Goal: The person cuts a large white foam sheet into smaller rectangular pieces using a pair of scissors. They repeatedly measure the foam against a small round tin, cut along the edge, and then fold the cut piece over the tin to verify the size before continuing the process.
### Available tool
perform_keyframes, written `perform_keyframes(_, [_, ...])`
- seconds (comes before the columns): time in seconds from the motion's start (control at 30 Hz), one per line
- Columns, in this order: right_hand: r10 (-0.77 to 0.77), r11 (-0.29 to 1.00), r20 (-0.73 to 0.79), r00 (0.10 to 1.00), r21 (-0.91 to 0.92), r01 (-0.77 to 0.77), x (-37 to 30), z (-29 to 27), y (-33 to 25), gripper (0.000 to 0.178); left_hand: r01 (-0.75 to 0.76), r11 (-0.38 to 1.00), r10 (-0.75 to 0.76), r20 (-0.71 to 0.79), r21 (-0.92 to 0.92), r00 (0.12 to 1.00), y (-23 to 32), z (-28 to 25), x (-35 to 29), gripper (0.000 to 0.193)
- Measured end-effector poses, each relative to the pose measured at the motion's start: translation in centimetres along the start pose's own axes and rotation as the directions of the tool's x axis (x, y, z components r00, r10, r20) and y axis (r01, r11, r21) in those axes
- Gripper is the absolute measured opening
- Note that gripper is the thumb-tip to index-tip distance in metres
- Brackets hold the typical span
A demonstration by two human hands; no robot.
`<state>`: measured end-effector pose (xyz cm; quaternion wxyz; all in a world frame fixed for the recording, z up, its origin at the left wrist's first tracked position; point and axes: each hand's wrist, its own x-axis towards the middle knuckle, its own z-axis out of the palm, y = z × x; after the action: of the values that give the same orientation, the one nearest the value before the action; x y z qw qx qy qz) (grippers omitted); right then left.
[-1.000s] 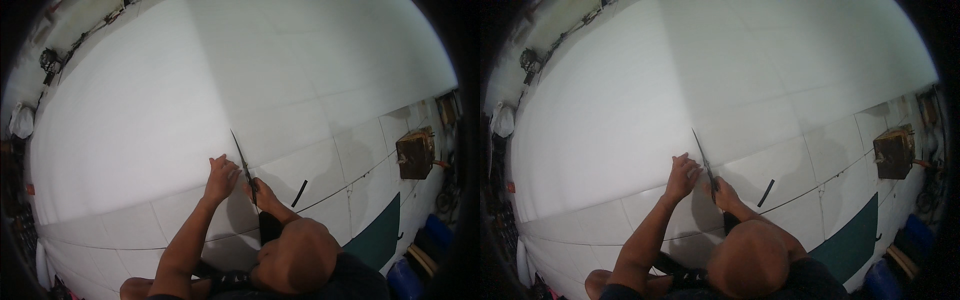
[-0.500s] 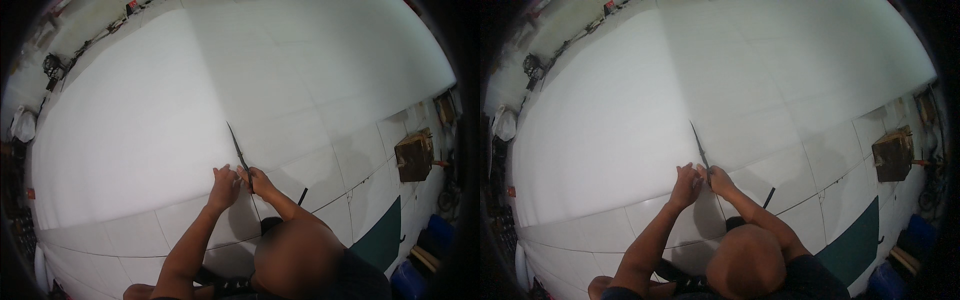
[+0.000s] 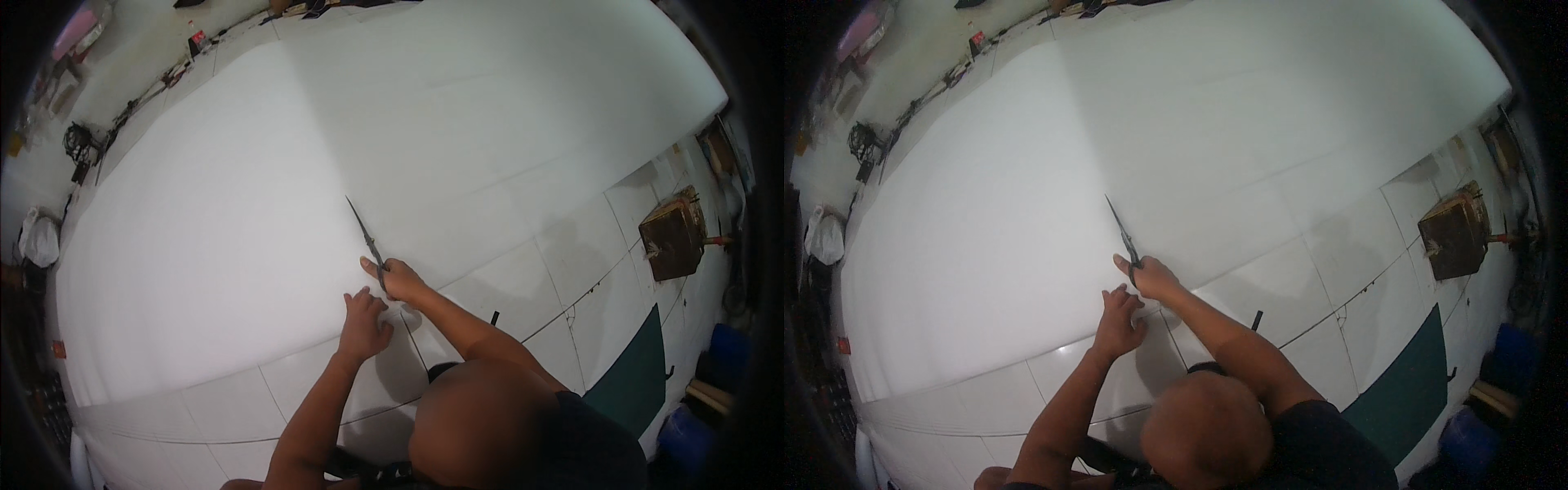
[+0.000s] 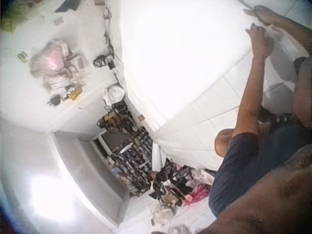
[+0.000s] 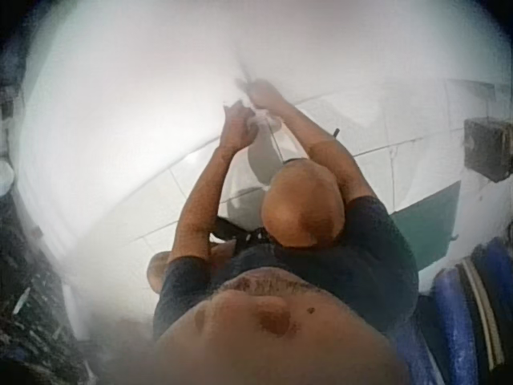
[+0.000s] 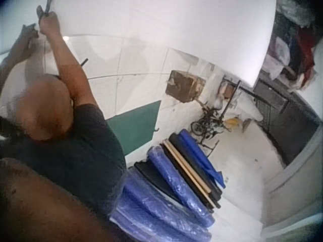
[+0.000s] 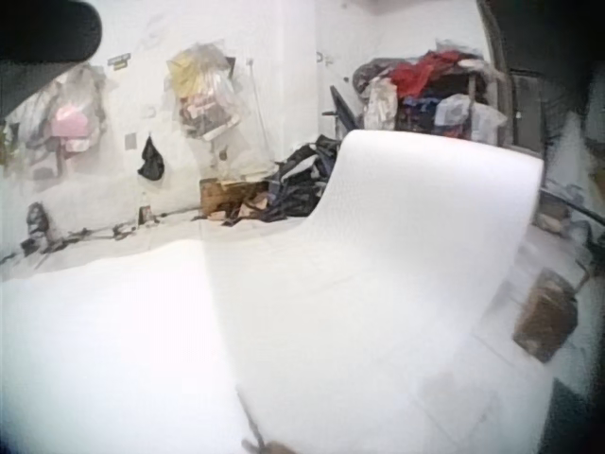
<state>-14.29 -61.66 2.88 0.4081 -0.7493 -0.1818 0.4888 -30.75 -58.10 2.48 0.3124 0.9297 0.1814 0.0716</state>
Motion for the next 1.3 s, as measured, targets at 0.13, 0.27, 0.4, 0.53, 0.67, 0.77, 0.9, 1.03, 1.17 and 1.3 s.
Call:
perform_keyframes(0.13, [-0.171, 0.972, -0.090, 0.981, -0.176, 0.153, -0.2, 0.1, 1.0, 0.071, -0.004, 1.000, 0.004, -0.002, 0.004, 1.000, 0.0, 0.0, -0.1, 0.037])
perform_keyframes(0.27, [-0.148, 0.985, -0.019, 0.989, -0.089, 0.145, 1.3, -0.1, 0.8, 0.072, 0.006, 1.000, -0.007, 0.014, 0.010, 1.000, 0.5, -0.5, 0.0, 0.037])
perform_keyframes(0.4, [-0.061, 0.998, 0.053, 0.997, 0.030, 0.060, 5.0, -0.5, -2.9, 0.073, 0.008, 0.999, -0.009, 0.029, 0.034, 1.000, 0.4, -0.1, 0.2, 0.037])
perform_keyframes(0.53, [-0.157, 0.981, -0.051, 0.986, -0.125, 0.149, 5.7, -0.2, -2.5, 0.071, -0.006, 0.998, 0.005, 0.029, 0.058, 1.000, 0.5, -0.3, 0.3, 0.038])
perform_keyframes(0.67, [-0.174, 0.985, -0.008, 0.985, -0.006, 0.174, 5.7, 0.1, -3.0, 0.069, 0.020, 0.998, -0.026, 0.095, 0.068, 0.995, 0.8, -1.2, 0.3, 0.044])
perform_keyframes(0.77, [-0.058, 0.998, 0.038, 0.998, 0.026, 0.057, 7.9, -0.3, -6.7, 0.068, 0.056, 0.995, -0.063, 0.083, 0.088, 0.995, 0.9, -0.9, 0.1, 0.045])
perform_keyframes(0.9, [-0.110, 0.994, 0.021, 0.994, 0.023, 0.110, 11.8, -0.3, -7.8, 0.066, 0.030, 0.996, -0.037, 0.078, 0.084, 0.996, 0.8, -0.6, 0.5, 0.042])
perform_keyframes(1.03, [-0.218, 0.976, -0.058, 0.974, 0.005, 0.218, 12.5, -0.3, -6.0, 0.064, 0.000, 0.998, -0.004, 0.066, 0.067, 0.998, 0.8, -0.5, 0.9, 0.042])
perform_keyframes(1.17, [-0.141, 0.988, 0.032, 0.990, 0.071, 0.138, 13.4, -0.1, -9.5, 0.064, 0.072, 0.994, -0.079, 0.097, 0.082, 0.992, 0.8, -0.9, 0.7, 0.043])
perform_keyframes(1.3, [-0.066, 0.992, 0.071, 0.995, 0.115, 0.057, 16.7, -1.2, -12.8, 0.063, 0.075, 0.994, -0.084, 0.114, 0.076, 0.990, 1.3, -1.1, 1.2, 0.043])
